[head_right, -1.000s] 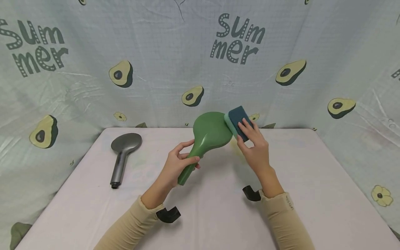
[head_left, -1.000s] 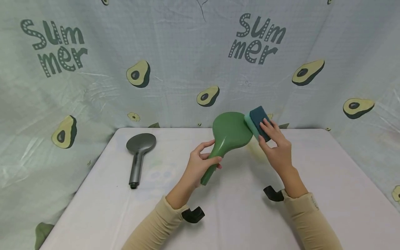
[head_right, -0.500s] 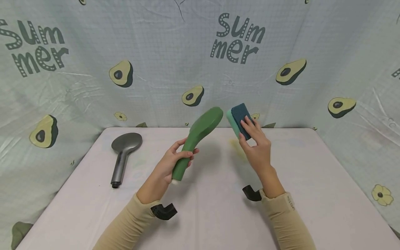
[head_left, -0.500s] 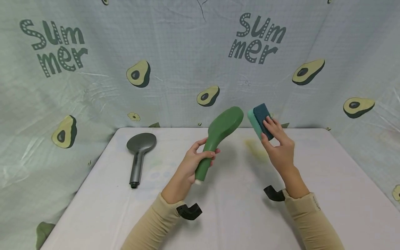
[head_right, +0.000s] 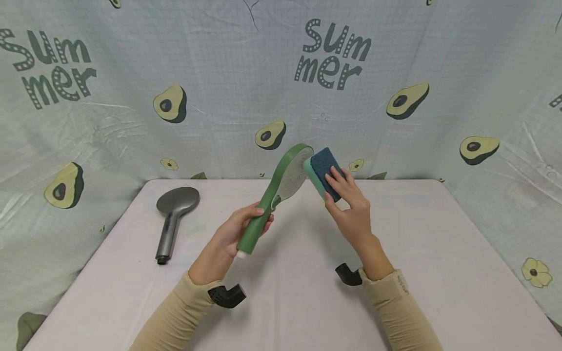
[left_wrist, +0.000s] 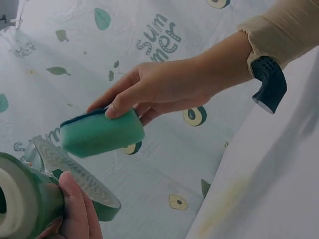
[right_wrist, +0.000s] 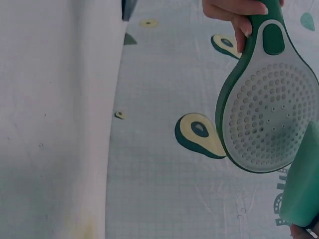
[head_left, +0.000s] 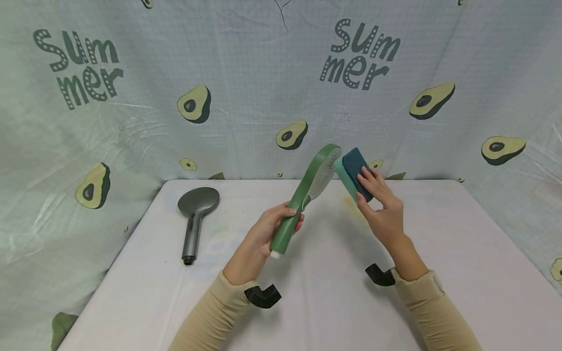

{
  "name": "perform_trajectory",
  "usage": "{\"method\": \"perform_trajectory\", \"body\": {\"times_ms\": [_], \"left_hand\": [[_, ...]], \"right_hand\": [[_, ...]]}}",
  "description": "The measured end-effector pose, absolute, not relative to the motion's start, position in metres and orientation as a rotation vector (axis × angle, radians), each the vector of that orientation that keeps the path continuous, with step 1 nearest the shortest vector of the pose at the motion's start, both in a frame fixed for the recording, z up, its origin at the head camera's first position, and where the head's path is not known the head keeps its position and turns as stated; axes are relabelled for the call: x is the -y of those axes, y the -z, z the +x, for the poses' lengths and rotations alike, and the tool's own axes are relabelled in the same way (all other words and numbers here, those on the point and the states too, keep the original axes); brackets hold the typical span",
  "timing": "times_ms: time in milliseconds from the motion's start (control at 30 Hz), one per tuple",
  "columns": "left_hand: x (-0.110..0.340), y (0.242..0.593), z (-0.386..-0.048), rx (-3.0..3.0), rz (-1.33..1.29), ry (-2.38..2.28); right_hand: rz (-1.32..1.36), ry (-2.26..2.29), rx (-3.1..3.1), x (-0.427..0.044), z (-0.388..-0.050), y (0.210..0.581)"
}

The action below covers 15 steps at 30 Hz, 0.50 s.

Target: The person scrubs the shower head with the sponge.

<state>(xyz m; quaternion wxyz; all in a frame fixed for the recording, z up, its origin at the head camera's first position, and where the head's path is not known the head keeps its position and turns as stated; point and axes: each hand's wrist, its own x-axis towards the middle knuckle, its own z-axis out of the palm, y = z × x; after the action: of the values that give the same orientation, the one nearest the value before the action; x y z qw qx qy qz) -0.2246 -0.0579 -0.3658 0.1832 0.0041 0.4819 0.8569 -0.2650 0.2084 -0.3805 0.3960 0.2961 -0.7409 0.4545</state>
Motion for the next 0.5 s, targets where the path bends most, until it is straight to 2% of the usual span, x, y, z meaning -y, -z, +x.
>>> {"method": "perform_trajectory", "body": {"times_ms": [500], "left_hand": [[0.0556,0.3696,-0.2207,-1.212,0.147,-2.401]], "right_hand": [[0.775,-1.12,1.841,-0.2045,-0.2629,0.3825]]}}
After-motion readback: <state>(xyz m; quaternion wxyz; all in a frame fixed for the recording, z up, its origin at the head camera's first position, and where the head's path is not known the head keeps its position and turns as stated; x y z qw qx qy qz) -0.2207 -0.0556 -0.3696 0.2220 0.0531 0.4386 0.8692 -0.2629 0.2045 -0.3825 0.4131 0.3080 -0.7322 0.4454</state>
